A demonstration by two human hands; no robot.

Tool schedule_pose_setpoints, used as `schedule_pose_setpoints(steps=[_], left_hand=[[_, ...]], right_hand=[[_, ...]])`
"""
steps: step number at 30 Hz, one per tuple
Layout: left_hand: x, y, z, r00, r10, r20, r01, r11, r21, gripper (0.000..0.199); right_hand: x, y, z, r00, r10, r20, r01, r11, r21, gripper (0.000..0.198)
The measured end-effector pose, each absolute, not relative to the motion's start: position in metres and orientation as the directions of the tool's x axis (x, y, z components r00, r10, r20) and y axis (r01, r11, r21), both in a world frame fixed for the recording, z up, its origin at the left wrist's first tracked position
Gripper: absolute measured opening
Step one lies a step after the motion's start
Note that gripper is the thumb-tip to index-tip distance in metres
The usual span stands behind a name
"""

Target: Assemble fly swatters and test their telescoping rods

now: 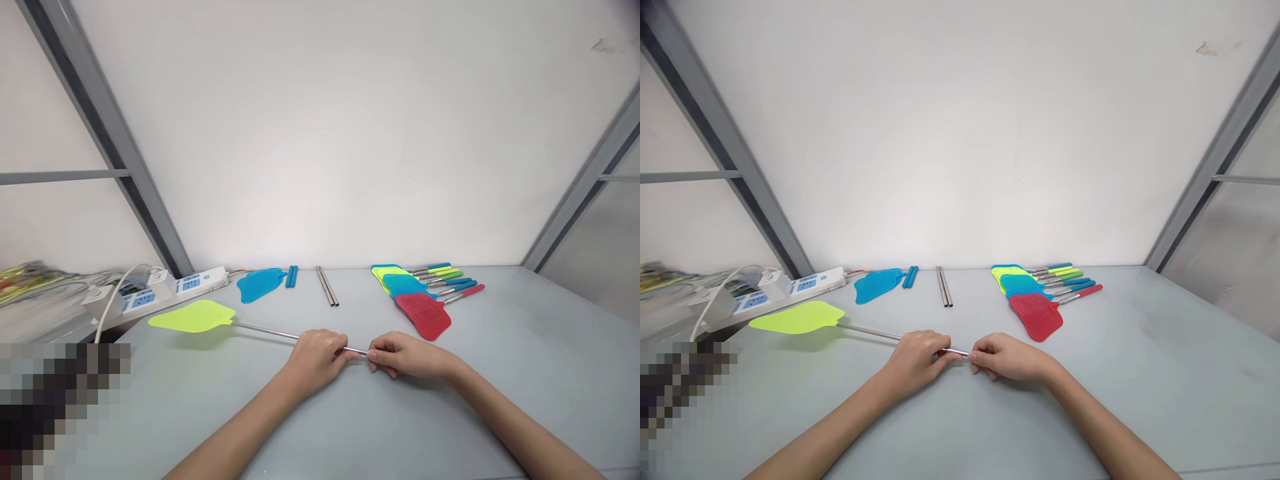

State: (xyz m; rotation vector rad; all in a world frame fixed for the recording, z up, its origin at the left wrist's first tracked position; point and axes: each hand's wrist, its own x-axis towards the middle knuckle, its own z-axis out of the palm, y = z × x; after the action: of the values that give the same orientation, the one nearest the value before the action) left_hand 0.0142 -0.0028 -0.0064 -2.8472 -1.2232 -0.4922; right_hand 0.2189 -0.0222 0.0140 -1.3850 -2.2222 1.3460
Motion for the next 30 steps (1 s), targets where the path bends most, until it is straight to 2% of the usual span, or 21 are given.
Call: schedule_pose_setpoints(steps=[8,17,30], left_hand=[[0.014,-0.001,-0.007,0.650,0.697,0.302,0.704,-0.702,0.106,0.041],[0.013,0.007,-0.002,0.681,0.665,0.308,0.685,-0.727,0.054,0.041],[0.010,0.015,0.002,0.701,0.633,0.328,0.668,-0.744,0.009,0.044]], right_hand=[[0.220,-0.022,0.013,-0.533,0.799,-0.278,0.601,0.127,-0.789,0.035],[0.220,-0.016,0.008,-0.552,0.815,-0.178,0.556,0.200,-0.807,0.037],[0.225,-0.015,0.014,-0.568,0.813,-0.130,0.510,0.224,-0.830,0.037]])
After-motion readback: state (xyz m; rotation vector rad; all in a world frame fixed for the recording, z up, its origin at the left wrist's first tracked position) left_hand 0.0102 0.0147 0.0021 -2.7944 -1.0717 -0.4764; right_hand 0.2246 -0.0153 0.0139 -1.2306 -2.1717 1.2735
